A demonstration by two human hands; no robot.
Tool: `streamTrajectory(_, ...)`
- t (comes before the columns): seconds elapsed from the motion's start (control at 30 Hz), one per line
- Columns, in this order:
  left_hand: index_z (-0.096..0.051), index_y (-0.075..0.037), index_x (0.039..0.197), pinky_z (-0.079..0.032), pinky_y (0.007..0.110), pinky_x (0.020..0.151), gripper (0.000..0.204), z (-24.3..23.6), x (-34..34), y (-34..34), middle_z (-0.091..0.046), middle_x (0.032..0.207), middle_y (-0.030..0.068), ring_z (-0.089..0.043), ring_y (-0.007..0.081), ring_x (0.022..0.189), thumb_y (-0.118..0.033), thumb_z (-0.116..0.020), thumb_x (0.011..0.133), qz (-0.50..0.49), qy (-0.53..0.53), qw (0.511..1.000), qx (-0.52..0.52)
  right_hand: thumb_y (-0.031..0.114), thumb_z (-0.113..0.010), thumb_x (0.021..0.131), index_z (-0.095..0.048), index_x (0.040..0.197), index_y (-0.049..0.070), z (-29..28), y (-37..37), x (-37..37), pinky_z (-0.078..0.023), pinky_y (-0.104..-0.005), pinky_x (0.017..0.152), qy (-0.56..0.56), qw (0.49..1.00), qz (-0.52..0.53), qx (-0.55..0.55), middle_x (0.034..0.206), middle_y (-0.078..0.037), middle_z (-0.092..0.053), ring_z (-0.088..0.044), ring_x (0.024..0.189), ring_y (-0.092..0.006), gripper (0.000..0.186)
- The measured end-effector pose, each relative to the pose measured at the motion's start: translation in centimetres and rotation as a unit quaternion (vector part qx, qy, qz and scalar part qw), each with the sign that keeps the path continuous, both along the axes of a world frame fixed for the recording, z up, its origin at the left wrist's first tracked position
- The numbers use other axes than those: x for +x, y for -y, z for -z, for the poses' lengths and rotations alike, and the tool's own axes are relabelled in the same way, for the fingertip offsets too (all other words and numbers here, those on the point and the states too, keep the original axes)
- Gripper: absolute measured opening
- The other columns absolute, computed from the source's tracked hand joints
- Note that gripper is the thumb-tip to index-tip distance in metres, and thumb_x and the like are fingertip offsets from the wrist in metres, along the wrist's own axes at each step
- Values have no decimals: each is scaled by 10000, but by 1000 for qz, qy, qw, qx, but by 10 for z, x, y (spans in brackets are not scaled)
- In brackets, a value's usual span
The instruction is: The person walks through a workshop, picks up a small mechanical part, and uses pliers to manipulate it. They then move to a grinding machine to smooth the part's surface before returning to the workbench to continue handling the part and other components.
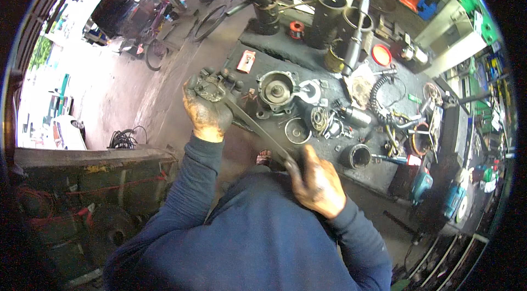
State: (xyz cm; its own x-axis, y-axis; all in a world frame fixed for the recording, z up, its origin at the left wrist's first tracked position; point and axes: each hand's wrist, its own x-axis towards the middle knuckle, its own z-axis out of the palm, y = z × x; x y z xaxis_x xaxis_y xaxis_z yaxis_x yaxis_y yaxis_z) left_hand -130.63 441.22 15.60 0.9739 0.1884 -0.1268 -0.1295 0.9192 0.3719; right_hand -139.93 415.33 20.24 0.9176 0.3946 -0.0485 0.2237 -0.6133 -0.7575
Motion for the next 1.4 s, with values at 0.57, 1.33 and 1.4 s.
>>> streamTrajectory(0.57, -635, -45, 970, -519, 509, 936, 290, 17, 13, 25, -660, 976, 112, -630, 307, 981, -314, -563, 886, 10, -195, 978, -72, 213, -613, 970, -625, 1054, -3, -1, 4, 2, -499, -521, 726, -118, 991, 45, -38, 873, -280, -669, -653, 852, -485, 232)
streamTrajectory(1.33, -641, -94, 1010, -542, 444, 823, 322, 25, 18, 28, -671, 946, 104, -642, 272, 881, -387, -513, 972, -5, -106, 993, 46, 214, -596, 983, -617, 1052, -10, -6, -6, 5, -490, -540, 726, -111, 992, 57, -27, 855, -292, -663, -645, 838, -490, 236)
streamTrajectory(1.4, -642, -90, 1016, -543, 440, 821, 319, 24, 15, 31, -671, 943, 104, -643, 271, 880, -374, -500, 982, -11, -108, 992, 61, 217, -597, 982, -618, 1056, -12, -6, -5, 5, -488, -541, 727, -121, 991, 58, -28, 860, -292, -664, -644, 842, -489, 241)
